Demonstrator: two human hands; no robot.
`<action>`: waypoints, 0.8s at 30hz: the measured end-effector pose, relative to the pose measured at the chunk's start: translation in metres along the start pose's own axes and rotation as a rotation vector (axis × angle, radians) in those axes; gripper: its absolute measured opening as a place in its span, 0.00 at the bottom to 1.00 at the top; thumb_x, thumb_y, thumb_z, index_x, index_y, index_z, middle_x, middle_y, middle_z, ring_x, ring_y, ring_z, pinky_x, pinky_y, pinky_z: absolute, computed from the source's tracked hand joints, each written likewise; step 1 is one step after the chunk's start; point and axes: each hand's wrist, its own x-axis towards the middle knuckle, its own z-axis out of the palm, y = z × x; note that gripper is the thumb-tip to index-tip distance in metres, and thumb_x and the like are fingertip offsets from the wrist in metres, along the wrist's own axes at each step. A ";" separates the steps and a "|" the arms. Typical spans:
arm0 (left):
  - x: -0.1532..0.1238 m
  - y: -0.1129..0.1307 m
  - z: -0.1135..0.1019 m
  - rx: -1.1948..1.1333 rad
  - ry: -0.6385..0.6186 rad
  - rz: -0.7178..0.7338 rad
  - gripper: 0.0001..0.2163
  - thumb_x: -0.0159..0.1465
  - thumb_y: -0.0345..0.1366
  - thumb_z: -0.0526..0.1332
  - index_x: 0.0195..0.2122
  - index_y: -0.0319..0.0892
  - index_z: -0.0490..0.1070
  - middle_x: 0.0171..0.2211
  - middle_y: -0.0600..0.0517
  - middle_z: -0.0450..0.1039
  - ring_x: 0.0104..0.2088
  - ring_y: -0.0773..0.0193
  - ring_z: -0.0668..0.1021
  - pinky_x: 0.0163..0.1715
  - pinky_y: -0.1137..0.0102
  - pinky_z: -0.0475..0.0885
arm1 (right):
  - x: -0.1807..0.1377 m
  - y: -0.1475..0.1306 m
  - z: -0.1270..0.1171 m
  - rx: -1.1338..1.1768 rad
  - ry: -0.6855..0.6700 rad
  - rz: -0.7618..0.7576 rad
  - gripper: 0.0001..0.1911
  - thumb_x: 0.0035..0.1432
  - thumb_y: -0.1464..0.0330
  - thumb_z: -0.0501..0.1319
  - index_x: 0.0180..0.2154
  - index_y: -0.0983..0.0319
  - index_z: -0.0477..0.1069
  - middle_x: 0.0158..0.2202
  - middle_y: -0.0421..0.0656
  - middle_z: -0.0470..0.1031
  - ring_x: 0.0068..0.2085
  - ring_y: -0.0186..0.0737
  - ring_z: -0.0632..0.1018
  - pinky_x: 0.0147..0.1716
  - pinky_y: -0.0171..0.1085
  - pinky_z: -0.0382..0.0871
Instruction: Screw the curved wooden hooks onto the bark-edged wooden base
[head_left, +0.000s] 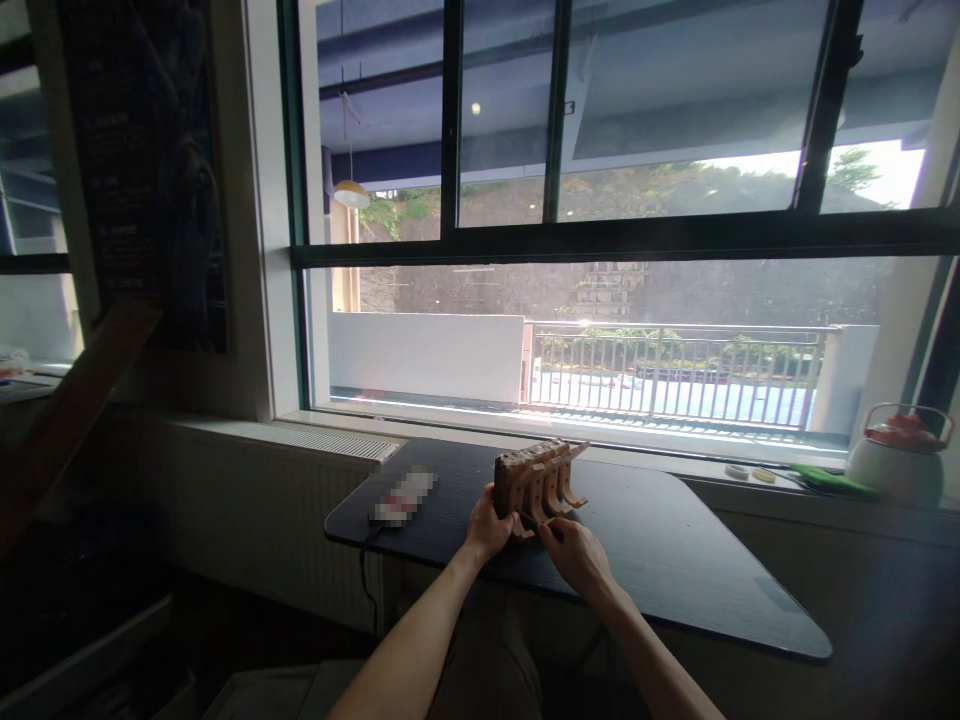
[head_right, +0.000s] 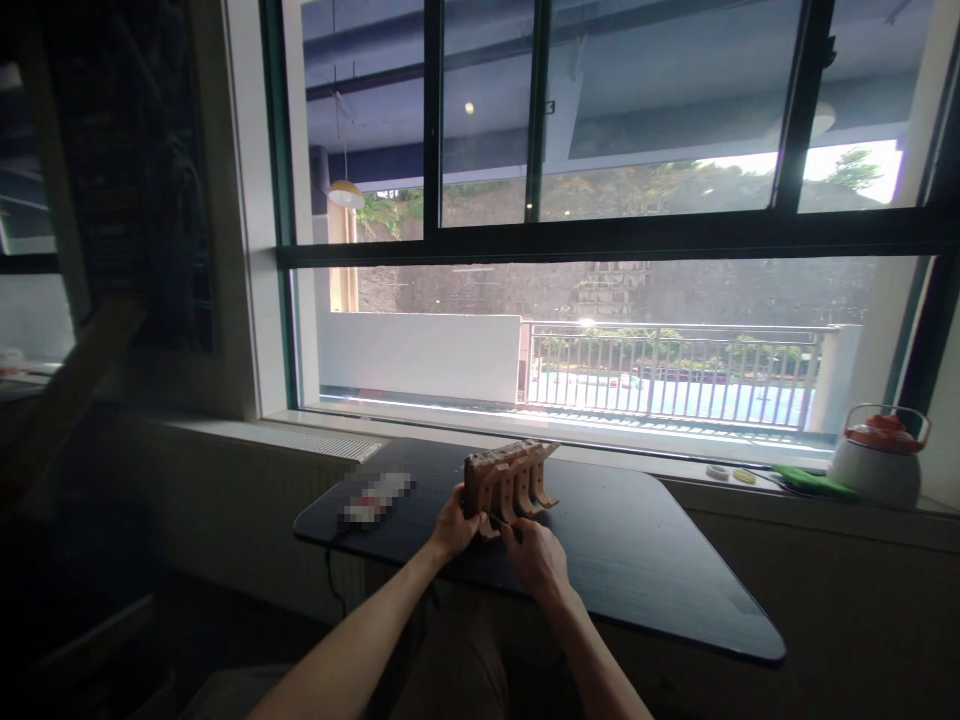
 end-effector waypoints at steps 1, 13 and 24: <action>0.000 0.000 0.000 0.002 -0.002 0.000 0.21 0.53 0.31 0.62 0.48 0.43 0.61 0.42 0.49 0.74 0.43 0.59 0.76 0.44 0.66 0.69 | 0.000 0.000 0.000 -0.005 -0.002 -0.002 0.17 0.59 0.58 0.52 0.34 0.56 0.77 0.34 0.44 0.80 0.40 0.45 0.78 0.33 0.35 0.63; -0.001 0.000 0.000 0.005 -0.006 -0.015 0.22 0.52 0.33 0.63 0.49 0.43 0.62 0.43 0.49 0.74 0.43 0.60 0.76 0.43 0.67 0.69 | -0.001 0.001 0.000 -0.030 0.005 0.008 0.18 0.60 0.57 0.51 0.35 0.55 0.77 0.35 0.45 0.80 0.40 0.45 0.78 0.33 0.35 0.63; -0.001 0.003 -0.002 0.002 0.002 -0.016 0.21 0.52 0.32 0.63 0.48 0.43 0.63 0.42 0.50 0.74 0.44 0.59 0.76 0.45 0.66 0.69 | 0.005 0.004 0.001 -0.028 -0.005 -0.004 0.18 0.60 0.57 0.51 0.35 0.56 0.77 0.35 0.45 0.80 0.41 0.46 0.78 0.34 0.35 0.63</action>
